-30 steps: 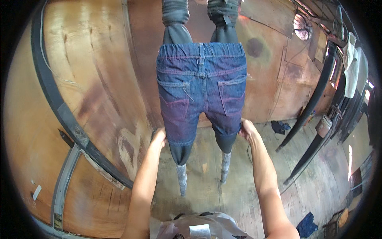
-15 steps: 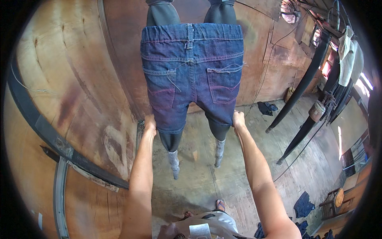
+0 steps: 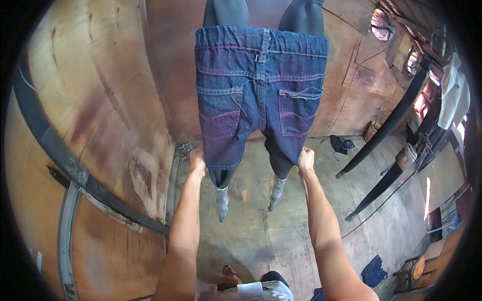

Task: The person repeatedly places denim shorts on a mannequin, sprays them with a purple dye using a spray gun, then removes and stacks the treated shorts. The cycle repeats with new shorts from a pile on the floor.

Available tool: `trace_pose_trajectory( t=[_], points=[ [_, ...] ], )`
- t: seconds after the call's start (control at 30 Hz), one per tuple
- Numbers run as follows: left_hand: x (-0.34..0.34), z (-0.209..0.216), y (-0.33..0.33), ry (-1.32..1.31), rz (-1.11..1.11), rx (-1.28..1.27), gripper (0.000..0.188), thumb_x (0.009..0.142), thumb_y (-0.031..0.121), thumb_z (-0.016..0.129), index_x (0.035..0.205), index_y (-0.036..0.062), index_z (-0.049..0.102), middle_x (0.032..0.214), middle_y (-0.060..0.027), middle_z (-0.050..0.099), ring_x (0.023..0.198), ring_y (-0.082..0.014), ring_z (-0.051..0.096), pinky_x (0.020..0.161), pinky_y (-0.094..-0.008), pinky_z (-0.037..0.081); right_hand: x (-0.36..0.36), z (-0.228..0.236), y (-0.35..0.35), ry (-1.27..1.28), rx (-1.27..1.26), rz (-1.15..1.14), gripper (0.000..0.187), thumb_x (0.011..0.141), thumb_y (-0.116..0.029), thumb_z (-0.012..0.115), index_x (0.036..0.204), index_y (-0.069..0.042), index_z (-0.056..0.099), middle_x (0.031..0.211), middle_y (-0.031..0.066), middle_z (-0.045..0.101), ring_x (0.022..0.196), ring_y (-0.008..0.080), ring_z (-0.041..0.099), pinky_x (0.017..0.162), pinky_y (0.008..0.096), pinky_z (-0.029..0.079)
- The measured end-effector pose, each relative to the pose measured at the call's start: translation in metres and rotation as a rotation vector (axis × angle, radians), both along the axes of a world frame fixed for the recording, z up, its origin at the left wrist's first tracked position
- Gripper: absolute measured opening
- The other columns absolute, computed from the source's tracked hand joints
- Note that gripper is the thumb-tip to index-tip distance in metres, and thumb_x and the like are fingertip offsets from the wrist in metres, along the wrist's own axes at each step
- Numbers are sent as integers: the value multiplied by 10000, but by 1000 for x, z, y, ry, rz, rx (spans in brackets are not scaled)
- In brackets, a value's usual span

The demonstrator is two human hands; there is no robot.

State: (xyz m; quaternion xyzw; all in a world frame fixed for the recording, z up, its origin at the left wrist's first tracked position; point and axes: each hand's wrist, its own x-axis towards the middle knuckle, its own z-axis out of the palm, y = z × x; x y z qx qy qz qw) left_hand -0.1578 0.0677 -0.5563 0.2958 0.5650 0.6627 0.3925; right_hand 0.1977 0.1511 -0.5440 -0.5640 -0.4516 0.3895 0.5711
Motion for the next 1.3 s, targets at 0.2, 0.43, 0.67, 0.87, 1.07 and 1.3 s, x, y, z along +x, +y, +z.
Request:
trace_pose_trajectory(
  t=[0.2,0.43,0.67,0.87,1.07,1.3],
  points=[
    [20,-8,-38,-9,141,9,292,950,212,562,938,-29,725,854,-78,704,696,-141,611,625,-314,453,13,-18,-5,-10,-10,149,348,986,-254,561,914,57,698,783,48,666,680,122,556,646,316,470],
    [53,-113,-81,257,321,-240,241,873,141,611,798,-57,726,720,-121,700,674,-160,612,619,-386,477,31,-125,-39,-472,-25,110,468,964,-324,581,768,99,625,739,297,621,738,428,620,721,501,447],
    [150,-287,-169,469,359,-426,310,883,290,652,813,-3,724,813,-253,693,786,-372,703,703,-453,511,82,-324,-129,-694,-68,251,370,933,-295,584,932,66,668,946,274,674,899,402,638,806,467,478],
    [234,-428,-310,430,241,-966,328,902,379,628,821,67,685,856,-194,697,838,-426,668,751,-511,529,147,-517,-245,-194,-315,-88,282,939,-248,571,893,18,651,790,128,674,746,292,629,682,442,480],
    [250,-612,-442,479,270,-980,304,935,370,591,866,82,658,800,-196,687,787,-430,667,704,-528,528,181,-632,-412,-350,-1000,224,266,956,-275,551,884,-34,638,764,102,651,662,259,591,585,402,445],
    [259,-727,-722,476,-155,-1658,464,882,467,626,1095,62,708,946,-116,747,903,-320,729,758,-448,581,200,-670,-608,-192,-1745,605,253,975,-307,528,874,-94,622,733,72,624,564,220,547,473,356,404]
  ],
)
